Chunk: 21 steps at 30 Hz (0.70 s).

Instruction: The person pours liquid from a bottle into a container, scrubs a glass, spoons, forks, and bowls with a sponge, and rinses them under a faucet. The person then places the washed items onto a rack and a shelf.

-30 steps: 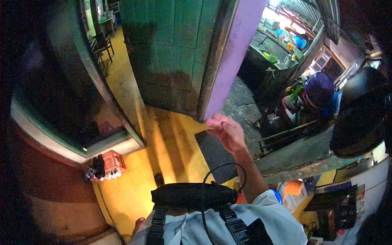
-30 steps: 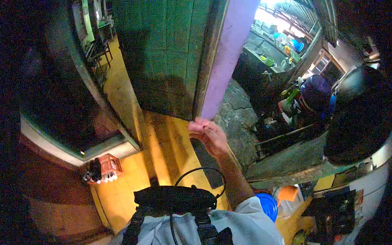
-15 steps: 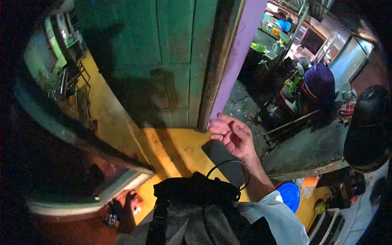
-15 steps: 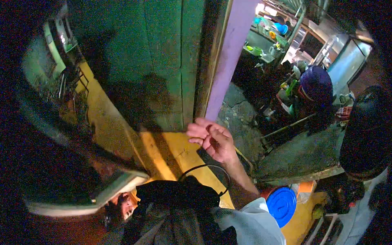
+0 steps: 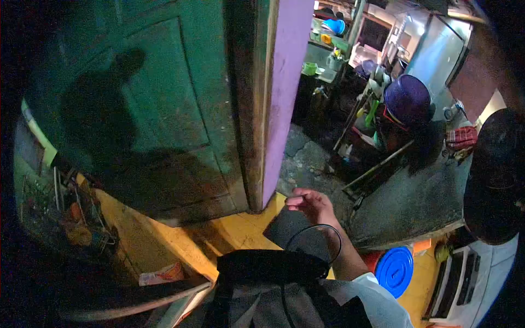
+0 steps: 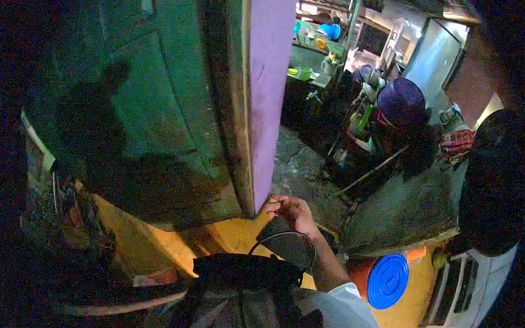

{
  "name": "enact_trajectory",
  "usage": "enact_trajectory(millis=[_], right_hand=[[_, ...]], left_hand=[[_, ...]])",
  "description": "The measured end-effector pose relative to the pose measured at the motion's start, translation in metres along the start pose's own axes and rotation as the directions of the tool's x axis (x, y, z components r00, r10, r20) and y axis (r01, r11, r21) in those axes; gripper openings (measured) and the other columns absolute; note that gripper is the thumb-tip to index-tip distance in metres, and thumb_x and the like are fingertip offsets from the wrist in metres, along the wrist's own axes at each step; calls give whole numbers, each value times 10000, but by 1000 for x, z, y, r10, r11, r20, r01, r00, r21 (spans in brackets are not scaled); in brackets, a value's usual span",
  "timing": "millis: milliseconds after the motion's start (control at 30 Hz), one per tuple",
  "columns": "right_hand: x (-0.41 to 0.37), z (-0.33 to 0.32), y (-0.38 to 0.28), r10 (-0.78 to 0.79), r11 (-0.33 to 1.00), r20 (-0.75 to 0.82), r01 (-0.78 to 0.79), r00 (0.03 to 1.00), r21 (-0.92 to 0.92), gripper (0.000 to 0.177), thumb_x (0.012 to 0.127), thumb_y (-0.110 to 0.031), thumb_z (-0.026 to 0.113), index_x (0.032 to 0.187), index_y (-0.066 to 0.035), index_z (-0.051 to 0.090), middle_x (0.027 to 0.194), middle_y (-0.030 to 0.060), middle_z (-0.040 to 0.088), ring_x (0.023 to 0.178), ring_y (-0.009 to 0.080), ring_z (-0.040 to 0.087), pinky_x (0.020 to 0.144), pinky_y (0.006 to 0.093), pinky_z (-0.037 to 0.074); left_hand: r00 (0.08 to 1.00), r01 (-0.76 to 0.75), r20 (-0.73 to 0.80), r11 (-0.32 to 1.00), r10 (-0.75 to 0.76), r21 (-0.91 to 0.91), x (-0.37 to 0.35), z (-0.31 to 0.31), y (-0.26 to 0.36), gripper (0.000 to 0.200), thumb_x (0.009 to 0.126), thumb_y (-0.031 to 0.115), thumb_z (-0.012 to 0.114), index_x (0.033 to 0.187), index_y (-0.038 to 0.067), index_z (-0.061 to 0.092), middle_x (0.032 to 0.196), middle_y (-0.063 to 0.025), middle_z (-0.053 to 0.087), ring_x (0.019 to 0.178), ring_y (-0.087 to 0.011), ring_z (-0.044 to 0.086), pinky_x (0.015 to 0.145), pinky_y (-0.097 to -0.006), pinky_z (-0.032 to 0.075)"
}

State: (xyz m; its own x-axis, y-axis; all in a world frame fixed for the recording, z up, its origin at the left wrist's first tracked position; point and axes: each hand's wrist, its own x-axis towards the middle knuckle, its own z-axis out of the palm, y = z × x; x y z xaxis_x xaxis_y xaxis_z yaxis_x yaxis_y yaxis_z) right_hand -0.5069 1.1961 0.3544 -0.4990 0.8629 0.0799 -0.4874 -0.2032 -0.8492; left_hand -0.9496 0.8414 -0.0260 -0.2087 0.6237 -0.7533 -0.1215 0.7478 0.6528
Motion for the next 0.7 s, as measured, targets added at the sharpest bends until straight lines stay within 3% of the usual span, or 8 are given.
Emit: enact_trajectory(millis=[167, 233, 267, 300, 367, 400, 533, 700], right_hand=[[-17, -103, 87, 361, 779, -491, -546, 793, -309, 356, 957, -211, 511, 1238, 6, 527, 1016, 107, 659, 935, 230, 626, 872, 374, 480], [-75, -163, 147, 343, 423, -620, -705, 706, -569, 334, 881, -238, 580, 1117, -9, 633, 1027, 126, 661, 858, 216, 640, 723, 346, 508], [-128, -233, 222, 39, 138, -395, -396, 918, -908, 300, 875, -254, 580, 1054, -26, 658, 961, 123, 658, 796, 221, 632, 686, 355, 503], [-177, -298, 292, -273, -363, -96, -195, 957, -911, 277, 870, -270, 579, 991, -43, 683, 895, 119, 655, 733, 226, 623, 649, 364, 498], [-230, -258, 250, 69, 168, -651, -652, 756, -740, 268, 871, -266, 577, 980, -44, 682, 882, 116, 652, 722, 224, 620, 638, 364, 496], [-235, -238, 223, 166, 256, -768, -779, 619, -572, 264, 872, -264, 576, 975, -44, 681, 875, 114, 651, 716, 223, 618, 632, 364, 495], [-255, -253, 193, 274, 374, -899, -899, 342, -227, 247, 875, -256, 572, 954, -46, 677, 850, 107, 645, 692, 220, 612, 610, 362, 490], [-215, -343, 168, 267, 406, -913, -895, 308, -184, 229, 878, -246, 567, 927, -49, 673, 818, 98, 638, 663, 215, 604, 582, 361, 483]], left_hand=[[991, 42, 125, 996, -52, 78, 53, -9, 75, 221, 864, 249, 591, 1018, 92, 577, 867, -87, 610, 696, -187, 591, 575, -318, 483], [981, 56, 179, 993, -74, 101, 81, -17, 106, 231, 876, 236, 580, 1048, 81, 578, 885, -103, 619, 694, -184, 598, 567, -310, 489], [973, 72, 212, 993, -91, 95, 97, -21, 124, 237, 882, 229, 575, 1062, 75, 579, 893, -112, 623, 693, -182, 602, 563, -306, 492], [962, 86, 253, 994, -100, 68, 114, -23, 142, 243, 888, 223, 569, 1077, 70, 579, 902, -120, 628, 693, -180, 606, 560, -301, 495], [925, 107, 369, 994, -89, -28, 154, -18, 173, 256, 900, 209, 558, 1106, 59, 580, 920, -137, 637, 691, -177, 613, 552, -293, 501], [890, 132, 452, 984, -66, -118, 171, -16, 189, 262, 907, 203, 553, 1120, 53, 581, 929, -145, 642, 690, -176, 617, 548, -289, 504], [846, 180, 528, 973, -77, -147, 228, 50, 246, 271, 910, 178, 548, 1135, 32, 589, 927, -161, 655, 692, -171, 624, 553, -290, 509], [832, 292, 520, 949, -191, -119, 278, 189, 294, 259, 889, 149, 563, 1101, 6, 608, 878, -160, 665, 701, -169, 623, 585, -312, 508]])
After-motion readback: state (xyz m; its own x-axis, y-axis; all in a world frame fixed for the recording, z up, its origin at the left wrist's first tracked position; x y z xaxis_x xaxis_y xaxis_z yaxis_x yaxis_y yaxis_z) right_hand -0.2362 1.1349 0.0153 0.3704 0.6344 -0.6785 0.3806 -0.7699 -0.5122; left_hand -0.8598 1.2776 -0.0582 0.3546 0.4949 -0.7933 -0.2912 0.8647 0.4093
